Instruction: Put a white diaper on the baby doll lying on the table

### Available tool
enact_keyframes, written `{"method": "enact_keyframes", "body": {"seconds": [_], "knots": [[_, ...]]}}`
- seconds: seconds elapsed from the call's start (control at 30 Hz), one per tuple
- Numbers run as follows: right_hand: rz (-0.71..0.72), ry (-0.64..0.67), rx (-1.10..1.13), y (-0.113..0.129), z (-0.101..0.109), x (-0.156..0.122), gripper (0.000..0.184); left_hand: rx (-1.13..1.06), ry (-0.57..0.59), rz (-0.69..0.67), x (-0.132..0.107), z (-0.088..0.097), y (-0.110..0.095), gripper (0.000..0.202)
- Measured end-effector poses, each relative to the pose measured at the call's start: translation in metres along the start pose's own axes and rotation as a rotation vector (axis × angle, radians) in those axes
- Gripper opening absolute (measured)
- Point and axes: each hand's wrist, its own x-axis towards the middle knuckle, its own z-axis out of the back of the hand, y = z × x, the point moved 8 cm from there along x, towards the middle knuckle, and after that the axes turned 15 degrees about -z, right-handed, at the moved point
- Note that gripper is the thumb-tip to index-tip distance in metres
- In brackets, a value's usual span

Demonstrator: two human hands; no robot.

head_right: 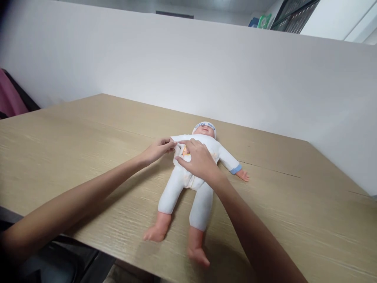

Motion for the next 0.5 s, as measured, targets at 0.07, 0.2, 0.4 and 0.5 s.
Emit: {"method": "enact_keyframes", "body": {"seconds": [0.07, 0.2, 0.4, 0.5], "knots": [[-0.056, -0.127, 0.016, -0.005, 0.009, 0.0, 0.051, -0.008, 0.008, 0.002, 0.009, -0.011, -0.004, 0.043], [-0.273, -0.234, 0.011, -0.026, 0.015, -0.002, 0.053, -0.01, 0.013, 0.009, 0.019, -0.03, -0.007, 0.039], [-0.271, -0.071, 0.097, -0.035, 0.006, 0.001, 0.053, -0.055, 0.105, -0.008, 0.023, -0.053, -0.014, 0.038], [-0.273, -0.064, 0.127, -0.038, 0.007, 0.003, 0.038, -0.113, 0.108, -0.041, 0.024, -0.057, -0.017, 0.049]]}}
